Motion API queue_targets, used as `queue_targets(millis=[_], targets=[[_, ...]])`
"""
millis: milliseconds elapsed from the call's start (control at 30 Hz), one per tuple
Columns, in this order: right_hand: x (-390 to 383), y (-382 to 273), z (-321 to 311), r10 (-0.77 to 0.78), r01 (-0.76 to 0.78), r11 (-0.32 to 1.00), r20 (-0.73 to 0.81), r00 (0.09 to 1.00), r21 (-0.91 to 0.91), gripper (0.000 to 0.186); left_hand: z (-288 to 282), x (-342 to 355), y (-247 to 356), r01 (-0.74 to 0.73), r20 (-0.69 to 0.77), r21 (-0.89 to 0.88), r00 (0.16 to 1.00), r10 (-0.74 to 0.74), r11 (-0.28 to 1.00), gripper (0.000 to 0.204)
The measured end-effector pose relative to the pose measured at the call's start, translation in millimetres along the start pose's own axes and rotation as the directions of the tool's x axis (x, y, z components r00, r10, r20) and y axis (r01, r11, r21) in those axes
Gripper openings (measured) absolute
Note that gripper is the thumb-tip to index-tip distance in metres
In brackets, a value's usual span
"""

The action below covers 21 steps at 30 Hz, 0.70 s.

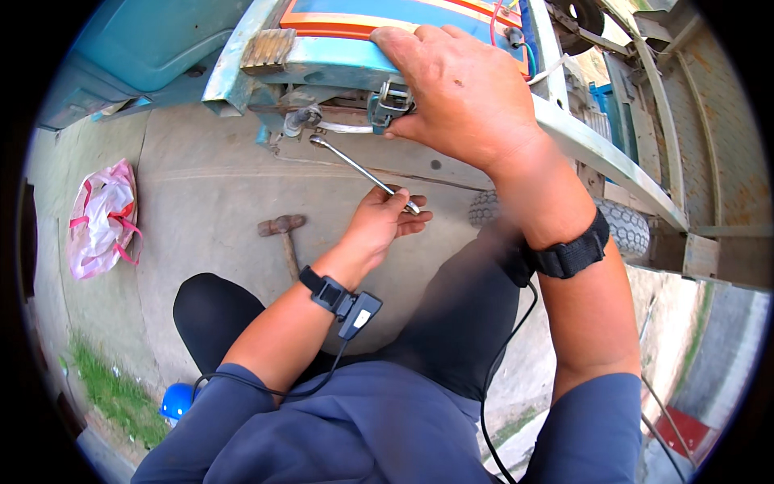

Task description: The person kneels on the ground and uses a wrench to tighten a bolt on the undercarriage of a light blue three-wheeled vehicle. The person holds the vehicle frame with one hand while turning the wrench with the other.

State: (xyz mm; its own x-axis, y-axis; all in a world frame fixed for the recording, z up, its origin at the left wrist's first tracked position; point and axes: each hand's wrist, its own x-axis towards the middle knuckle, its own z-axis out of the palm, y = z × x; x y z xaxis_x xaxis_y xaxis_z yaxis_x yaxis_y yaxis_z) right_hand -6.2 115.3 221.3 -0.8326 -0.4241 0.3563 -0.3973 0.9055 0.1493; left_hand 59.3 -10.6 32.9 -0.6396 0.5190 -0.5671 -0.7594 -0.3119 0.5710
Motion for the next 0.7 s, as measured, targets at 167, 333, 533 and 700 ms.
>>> queue_targets(millis=[167,333,533,700], targets=[[0.2,-0.4,-0.5,0.004,-0.003,1.000,0.018,1.000,-0.011,0.076,-1.1,19.9,-3.3,-0.023,-0.063,0.054,0.998,0.027,0.998,0.019],[0.7,-0.4,-0.8,0.012,-0.012,1.000,0.025,1.000,-0.007,0.077,4.9,28.6,1.1,-0.069,-0.008,0.026,0.998,0.069,0.997,0.019],[-0.1,2.2,1.2,-0.003,0.003,1.000,-0.003,1.000,0.001,0.077,6.4,39.3,-0.3,-0.047,-0.079,0.042,0.996,0.050,0.998,0.018],[0.2,1.4,1.9,-0.006,0.007,1.000,-0.016,1.000,0.015,0.075,3.3,46.5,-3.2,-0.048,-0.110,0.053,0.993,0.053,0.997,0.018]])
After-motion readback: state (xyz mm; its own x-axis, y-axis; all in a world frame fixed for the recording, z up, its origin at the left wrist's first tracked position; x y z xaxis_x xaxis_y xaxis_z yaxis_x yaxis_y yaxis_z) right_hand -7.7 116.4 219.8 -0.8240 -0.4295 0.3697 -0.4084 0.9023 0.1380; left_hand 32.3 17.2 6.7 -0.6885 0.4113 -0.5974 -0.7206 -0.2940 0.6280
